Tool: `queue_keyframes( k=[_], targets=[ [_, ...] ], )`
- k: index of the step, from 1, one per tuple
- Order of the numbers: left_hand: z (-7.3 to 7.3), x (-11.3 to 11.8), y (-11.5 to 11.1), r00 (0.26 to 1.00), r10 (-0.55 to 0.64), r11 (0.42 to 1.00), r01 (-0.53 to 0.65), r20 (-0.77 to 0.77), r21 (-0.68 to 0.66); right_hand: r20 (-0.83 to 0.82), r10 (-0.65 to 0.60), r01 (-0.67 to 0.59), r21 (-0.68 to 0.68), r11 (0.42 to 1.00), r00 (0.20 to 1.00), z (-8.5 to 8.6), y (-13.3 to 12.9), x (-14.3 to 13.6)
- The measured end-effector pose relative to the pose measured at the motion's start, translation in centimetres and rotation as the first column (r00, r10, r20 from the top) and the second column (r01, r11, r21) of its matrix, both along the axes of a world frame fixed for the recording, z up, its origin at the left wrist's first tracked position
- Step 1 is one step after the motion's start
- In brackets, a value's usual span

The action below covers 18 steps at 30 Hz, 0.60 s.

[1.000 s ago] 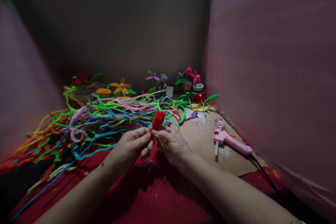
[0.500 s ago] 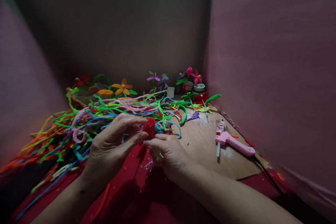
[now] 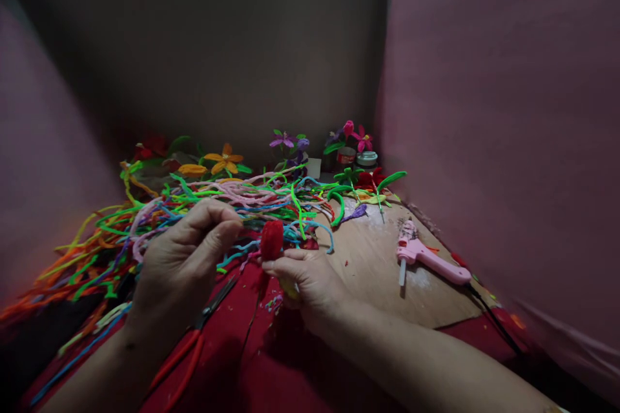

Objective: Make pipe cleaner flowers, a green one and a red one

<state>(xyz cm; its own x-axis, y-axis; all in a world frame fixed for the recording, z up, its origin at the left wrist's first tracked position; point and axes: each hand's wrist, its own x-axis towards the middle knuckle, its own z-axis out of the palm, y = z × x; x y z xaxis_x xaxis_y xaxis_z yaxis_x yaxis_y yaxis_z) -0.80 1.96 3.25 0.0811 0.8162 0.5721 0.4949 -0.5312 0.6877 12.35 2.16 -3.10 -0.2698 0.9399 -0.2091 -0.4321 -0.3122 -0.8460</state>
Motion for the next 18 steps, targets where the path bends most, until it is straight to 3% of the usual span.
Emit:
queue_keyframes(
  k=[6,10,12,14,15,18],
  targets=[
    [-0.2,-2.1,1.5,0.993,0.120,0.985,-0.119,0.007,-0.122,-0.053,-0.021,0.019,-0.023,1.000,0.998,-0.1,0.2,0.1],
    [-0.9,-3.2,3.0,0.970,0.178,0.982,-0.187,-0.163,-0.041,-0.106,-0.066,0.057,-0.084,0.995,0.992,-0.2,0.7,0.3],
    [-1.5,-2.5,2.9,0.993,0.064,0.982,-0.081,-0.100,-0.169,-0.138,-0.091,0.075,-0.116,0.990,0.986,-0.2,1.1,0.4],
    [-2.4,-1.1,2.2,0.991,-0.130,0.920,0.131,0.030,-0.370,-0.177,-0.128,0.109,-0.114,0.987,0.976,-0.2,1.3,0.5],
    [-3.0,-0.3,1.8,0.982,-0.180,0.896,0.187,0.053,-0.403,-0.189,-0.145,0.128,-0.102,0.987,0.971,-0.3,1.4,0.5],
    [-5.3,1.7,0.9,0.984,-0.128,0.960,0.090,-0.128,-0.266,-0.178,-0.153,0.141,-0.082,0.987,0.972,-0.5,1.4,0.5]
  ],
)
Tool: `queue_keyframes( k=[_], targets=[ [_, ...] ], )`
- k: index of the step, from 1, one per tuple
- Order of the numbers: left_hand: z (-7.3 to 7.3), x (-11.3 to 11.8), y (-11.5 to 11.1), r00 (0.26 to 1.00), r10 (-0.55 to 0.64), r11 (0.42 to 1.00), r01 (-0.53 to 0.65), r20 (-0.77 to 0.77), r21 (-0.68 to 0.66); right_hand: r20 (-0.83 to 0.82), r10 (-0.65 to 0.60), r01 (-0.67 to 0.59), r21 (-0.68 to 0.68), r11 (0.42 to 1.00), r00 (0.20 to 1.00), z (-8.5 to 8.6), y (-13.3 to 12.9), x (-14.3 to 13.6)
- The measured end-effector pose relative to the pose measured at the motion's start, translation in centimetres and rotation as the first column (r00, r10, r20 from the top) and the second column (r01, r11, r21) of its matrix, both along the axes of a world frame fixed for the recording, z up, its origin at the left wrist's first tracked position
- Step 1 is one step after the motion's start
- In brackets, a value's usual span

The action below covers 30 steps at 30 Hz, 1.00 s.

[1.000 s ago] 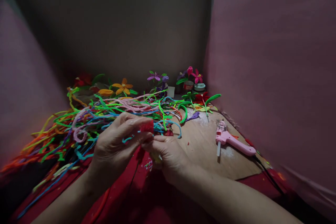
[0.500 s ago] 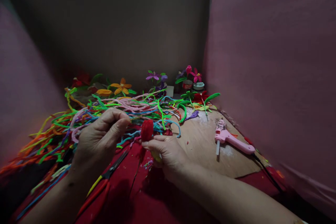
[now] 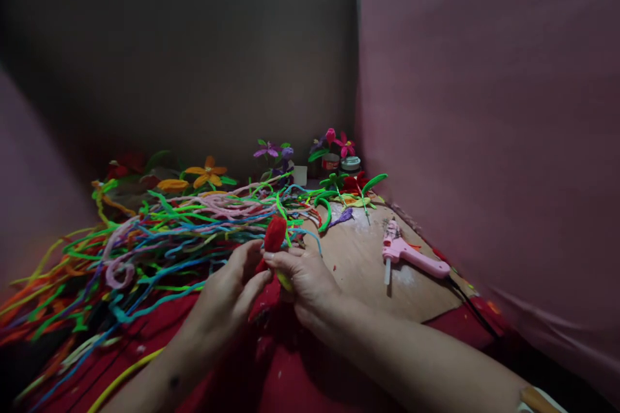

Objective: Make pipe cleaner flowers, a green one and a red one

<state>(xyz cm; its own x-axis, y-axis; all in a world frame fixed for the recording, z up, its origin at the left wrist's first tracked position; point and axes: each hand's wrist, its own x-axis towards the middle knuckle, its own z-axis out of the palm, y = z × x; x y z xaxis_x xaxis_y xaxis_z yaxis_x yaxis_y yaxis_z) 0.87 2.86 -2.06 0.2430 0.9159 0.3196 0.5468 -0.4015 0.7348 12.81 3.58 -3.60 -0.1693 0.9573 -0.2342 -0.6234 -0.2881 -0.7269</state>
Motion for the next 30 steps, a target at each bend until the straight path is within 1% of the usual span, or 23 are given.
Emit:
queue_keyframes(
  k=[1,2,3,5,6,8,9,11,14,16,18,19,20,21,22,23,24,25,26,27,28,29,30],
  targets=[
    [-0.8,0.4,0.0,0.996,0.044,0.996,-0.037,-0.082,0.080,0.002,0.001,-0.001,-0.008,1.000,1.000,-0.1,0.0,-0.1],
    [-1.6,0.5,0.0,0.981,0.109,0.980,-0.079,-0.158,0.185,-0.002,-0.004,0.004,-0.018,1.000,1.000,-0.1,-0.1,-0.2],
    [-2.3,0.5,0.1,0.958,0.175,0.947,-0.101,-0.226,0.304,-0.009,-0.016,0.016,-0.027,1.000,1.000,-0.2,-0.1,-0.2],
    [-3.3,0.3,0.4,0.902,0.258,0.860,-0.052,-0.346,0.507,-0.005,-0.058,0.057,-0.039,0.998,0.998,-0.3,-0.2,-0.4],
    [-3.5,0.0,0.5,0.867,0.274,0.825,0.010,-0.416,0.564,0.009,-0.075,0.075,-0.036,0.997,0.997,-0.3,-0.2,-0.4],
    [-3.5,-0.4,0.7,0.807,0.302,0.772,0.105,-0.507,0.627,0.045,-0.094,0.095,-0.016,0.995,0.995,-0.4,-0.3,-0.4],
    [-3.4,-0.6,0.7,0.795,0.301,0.756,0.138,-0.527,0.639,0.060,-0.089,0.090,-0.004,0.996,0.994,-0.5,-0.3,-0.3],
    [-2.9,-1.0,0.7,0.801,0.280,0.744,0.167,-0.529,0.647,0.078,-0.055,0.053,0.024,0.998,0.995,-0.5,-0.3,-0.2],
    [-2.3,-1.3,0.7,0.847,0.251,0.717,0.163,-0.469,0.677,0.094,0.020,-0.029,0.102,0.994,0.995,-0.1,-0.4,0.0],
    [-1.9,-1.5,0.9,0.885,0.225,0.677,0.159,-0.408,0.718,0.093,0.051,-0.066,0.167,0.984,0.994,0.3,-0.5,0.0],
    [-1.6,-1.7,0.9,0.918,0.194,0.629,0.154,-0.345,0.762,0.094,0.058,-0.077,0.216,0.973,0.994,0.7,-0.6,-0.1],
    [-1.4,-1.8,0.9,0.930,0.179,0.626,0.145,-0.322,0.767,0.092,0.050,-0.070,0.229,0.971,0.994,0.9,-0.7,-0.1],
    [-1.2,-1.9,0.9,0.940,0.163,0.645,0.128,-0.299,0.754,0.090,0.043,-0.063,0.237,0.969,0.995,1.0,-0.7,-0.1],
    [-1.1,-1.9,0.7,0.951,0.147,0.691,0.097,-0.271,0.716,0.087,0.034,-0.055,0.246,0.968,0.996,1.1,-0.7,-0.1],
    [-0.8,-1.8,0.6,0.964,0.128,0.761,0.055,-0.231,0.647,0.084,0.029,-0.049,0.253,0.966,0.996,1.0,-0.6,-0.1],
    [-0.6,-1.7,0.3,0.979,0.105,0.842,0.006,-0.174,0.540,0.082,0.032,-0.053,0.258,0.965,0.996,0.9,-0.5,-0.1],
    [-0.4,-1.5,0.1,0.992,0.081,0.916,-0.038,-0.093,0.399,0.083,0.043,-0.063,0.262,0.963,0.996,0.7,-0.4,0.0],
    [-0.1,-1.3,-0.1,0.998,0.063,0.970,-0.065,0.018,0.233,0.084,0.057,-0.077,0.265,0.961,0.995,0.4,-0.3,0.1],
    [0.2,-1.1,-0.3,0.987,0.057,0.996,-0.065,0.148,0.052,0.086,0.076,-0.096,0.264,0.960,0.993,0.1,-0.1,0.1],
    [0.4,-0.9,-0.4,0.956,0.062,0.992,-0.027,0.286,-0.125,0.088,0.103,-0.122,0.259,0.958,0.991,-0.2,0.1,0.2],
    [0.6,-0.7,-0.5,0.903,0.078,0.960,0.047,0.423,-0.278,0.091,0.138,-0.157,0.249,0.956,0.986,-0.5,0.2,0.3],
    [0.7,-0.7,-0.5,0.833,0.103,0.909,0.143,0.544,-0.392,0.093,0.179,-0.196,0.238,0.951,0.979,-0.7,0.4,0.4],
    [0.8,-0.7,-0.4,0.760,0.127,0.849,0.249,0.637,-0.466,0.092,0.220,-0.235,0.231,0.944,0.971,-0.9,0.5,0.5]
  ],
)
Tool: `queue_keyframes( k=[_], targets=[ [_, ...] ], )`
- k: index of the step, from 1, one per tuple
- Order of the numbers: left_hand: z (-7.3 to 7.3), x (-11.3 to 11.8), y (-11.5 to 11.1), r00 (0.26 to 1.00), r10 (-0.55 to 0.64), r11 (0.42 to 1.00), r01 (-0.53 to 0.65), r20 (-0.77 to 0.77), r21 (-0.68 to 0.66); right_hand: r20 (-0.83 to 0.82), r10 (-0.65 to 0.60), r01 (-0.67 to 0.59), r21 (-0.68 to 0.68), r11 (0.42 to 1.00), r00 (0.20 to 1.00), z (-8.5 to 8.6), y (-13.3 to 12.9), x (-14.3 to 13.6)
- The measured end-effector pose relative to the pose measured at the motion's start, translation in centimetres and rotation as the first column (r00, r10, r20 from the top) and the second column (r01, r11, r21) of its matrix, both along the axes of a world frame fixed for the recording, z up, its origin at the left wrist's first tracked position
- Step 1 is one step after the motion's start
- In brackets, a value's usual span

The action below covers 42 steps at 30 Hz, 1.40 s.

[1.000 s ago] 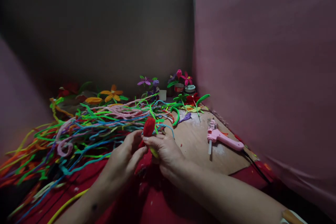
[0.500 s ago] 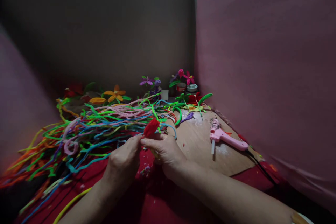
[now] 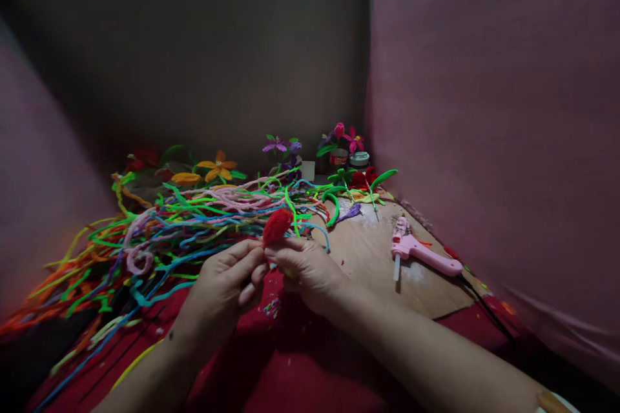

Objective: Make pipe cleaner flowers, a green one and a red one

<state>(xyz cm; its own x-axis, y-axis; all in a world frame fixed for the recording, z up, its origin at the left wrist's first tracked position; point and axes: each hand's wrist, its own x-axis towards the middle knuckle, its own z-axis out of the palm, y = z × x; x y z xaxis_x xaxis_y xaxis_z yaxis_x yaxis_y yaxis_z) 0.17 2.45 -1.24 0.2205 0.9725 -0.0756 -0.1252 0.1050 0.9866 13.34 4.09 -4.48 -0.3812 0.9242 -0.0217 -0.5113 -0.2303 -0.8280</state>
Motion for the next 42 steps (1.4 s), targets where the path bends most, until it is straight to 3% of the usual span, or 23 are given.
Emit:
queue_keyframes(
  k=[2,6,9,13,15,18,21,27,33,39,42],
  targets=[
    [-0.1,-0.3,0.3,0.975,-0.122,0.979,0.149,0.188,-0.141,-0.007,0.066,-0.066,0.000,0.998,0.998,-0.1,0.1,0.1],
    [-0.9,-1.2,0.9,0.901,-0.248,0.918,0.336,0.355,-0.211,0.002,0.067,-0.067,0.013,0.998,0.998,0.1,-0.1,0.2],
    [-1.5,-1.5,1.2,0.882,-0.300,0.895,0.392,0.363,-0.213,0.008,0.021,-0.022,0.047,0.999,1.000,0.0,-0.4,0.1],
    [-1.1,-1.8,1.4,0.873,-0.439,0.880,0.465,0.213,-0.091,0.051,-0.041,0.033,0.156,0.987,0.998,0.3,-0.9,0.0],
    [-0.2,-2.1,1.5,0.899,-0.433,0.901,0.433,0.060,0.013,0.093,-0.097,0.074,0.222,0.972,0.991,1.0,-1.2,0.0],
    [1.6,-2.6,1.4,0.964,-0.217,0.955,0.243,-0.152,0.173,0.209,-0.247,0.158,0.365,0.917,0.946,2.2,-1.7,0.2],
    [3.5,-2.9,0.9,0.978,-0.067,0.960,0.118,-0.199,0.255,0.316,-0.340,0.177,0.448,0.877,0.886,2.7,-2.3,0.3],
    [6.4,-2.3,0.2,0.937,-0.164,0.944,0.240,-0.310,0.226,0.335,-0.290,0.090,0.502,0.860,0.897,3.0,-2.9,0.3],
    [8.2,-2.0,1.0,0.935,-0.243,0.957,0.275,-0.259,0.095,0.344,-0.310,0.059,0.580,0.812,0.886,3.9,-2.8,0.4],
    [8.0,-2.3,1.7,0.947,-0.257,0.965,0.261,-0.193,-0.002,0.390,-0.268,-0.002,0.570,0.822,0.881,4.5,-2.9,0.6],
    [7.5,-2.4,2.0,0.949,-0.262,0.965,0.258,-0.175,-0.045,0.367,-0.184,-0.014,0.476,0.879,0.912,4.7,-2.9,0.5]
  ],
)
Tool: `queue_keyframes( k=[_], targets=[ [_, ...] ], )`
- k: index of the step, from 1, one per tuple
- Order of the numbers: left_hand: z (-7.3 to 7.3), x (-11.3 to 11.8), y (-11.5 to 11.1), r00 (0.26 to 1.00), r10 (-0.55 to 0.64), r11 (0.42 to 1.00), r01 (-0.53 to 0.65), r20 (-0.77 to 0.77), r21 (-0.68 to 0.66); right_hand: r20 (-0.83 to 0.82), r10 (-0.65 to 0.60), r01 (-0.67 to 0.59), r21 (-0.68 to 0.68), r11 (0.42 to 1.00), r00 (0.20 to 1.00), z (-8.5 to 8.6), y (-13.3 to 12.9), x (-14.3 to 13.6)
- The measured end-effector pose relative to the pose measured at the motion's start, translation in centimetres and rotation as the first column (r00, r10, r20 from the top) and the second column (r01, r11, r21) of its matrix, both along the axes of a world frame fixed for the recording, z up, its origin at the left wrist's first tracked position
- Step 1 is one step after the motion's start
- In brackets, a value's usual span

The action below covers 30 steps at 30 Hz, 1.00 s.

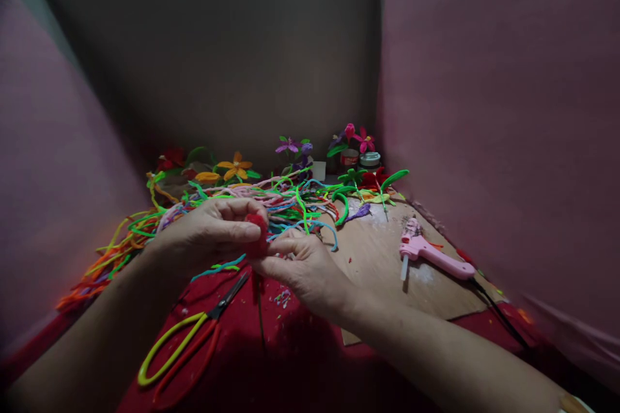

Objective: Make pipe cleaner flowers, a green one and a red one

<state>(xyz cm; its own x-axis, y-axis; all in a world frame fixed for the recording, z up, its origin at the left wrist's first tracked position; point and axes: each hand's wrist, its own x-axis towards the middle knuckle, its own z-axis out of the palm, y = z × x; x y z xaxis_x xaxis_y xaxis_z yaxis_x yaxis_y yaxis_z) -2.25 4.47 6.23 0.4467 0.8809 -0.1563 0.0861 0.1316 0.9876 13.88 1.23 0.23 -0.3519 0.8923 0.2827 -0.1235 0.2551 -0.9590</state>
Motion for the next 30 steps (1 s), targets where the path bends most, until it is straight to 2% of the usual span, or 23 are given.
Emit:
queue_keyframes(
  k=[2,5,9,15,18,23,27,29,30],
  targets=[
    [-0.2,-0.1,0.2,1.000,-0.002,1.000,0.002,-0.005,-0.014,-0.051,0.056,-0.063,-0.150,0.987,0.997,0.0,0.1,-0.2],
    [-0.4,-0.2,0.4,1.000,0.001,1.000,-0.001,-0.010,0.017,-0.157,0.114,-0.162,-0.336,0.928,0.981,-0.5,0.4,-0.5],
    [-0.6,-0.4,0.2,0.999,0.052,0.995,-0.051,-0.014,0.089,-0.292,0.047,-0.173,-0.424,0.889,0.955,-1.6,0.9,-0.9],
    [-1.7,-0.7,-0.4,0.988,0.147,0.971,-0.134,-0.055,0.200,-0.329,0.037,-0.175,-0.402,0.899,0.943,-1.8,1.1,-1.1],
    [-1.9,-0.5,-0.7,0.983,0.173,0.960,-0.156,-0.056,0.232,-0.325,0.012,-0.145,-0.388,0.910,0.946,-1.6,1.1,-1.0],
    [-2.4,0.1,-1.4,0.965,0.253,0.928,-0.222,-0.068,0.298,-0.293,-0.088,-0.056,-0.448,0.892,0.952,-1.3,1.3,-0.6],
    [-3.8,1.4,-2.3,0.977,0.203,0.949,-0.178,-0.071,0.261,-0.306,-0.137,0.006,-0.392,0.920,0.942,-1.8,1.6,-0.6],
    [-4.9,2.2,-2.6,0.972,0.211,0.932,-0.168,-0.104,0.320,-0.321,-0.140,0.012,-0.369,0.929,0.937,-2.1,1.7,-0.8],
    [-5.4,2.5,-2.7,0.956,0.254,0.906,-0.183,-0.145,0.382,-0.333,-0.144,0.013,-0.365,0.931,0.932,-2.1,1.7,-1.0]
  ],
)
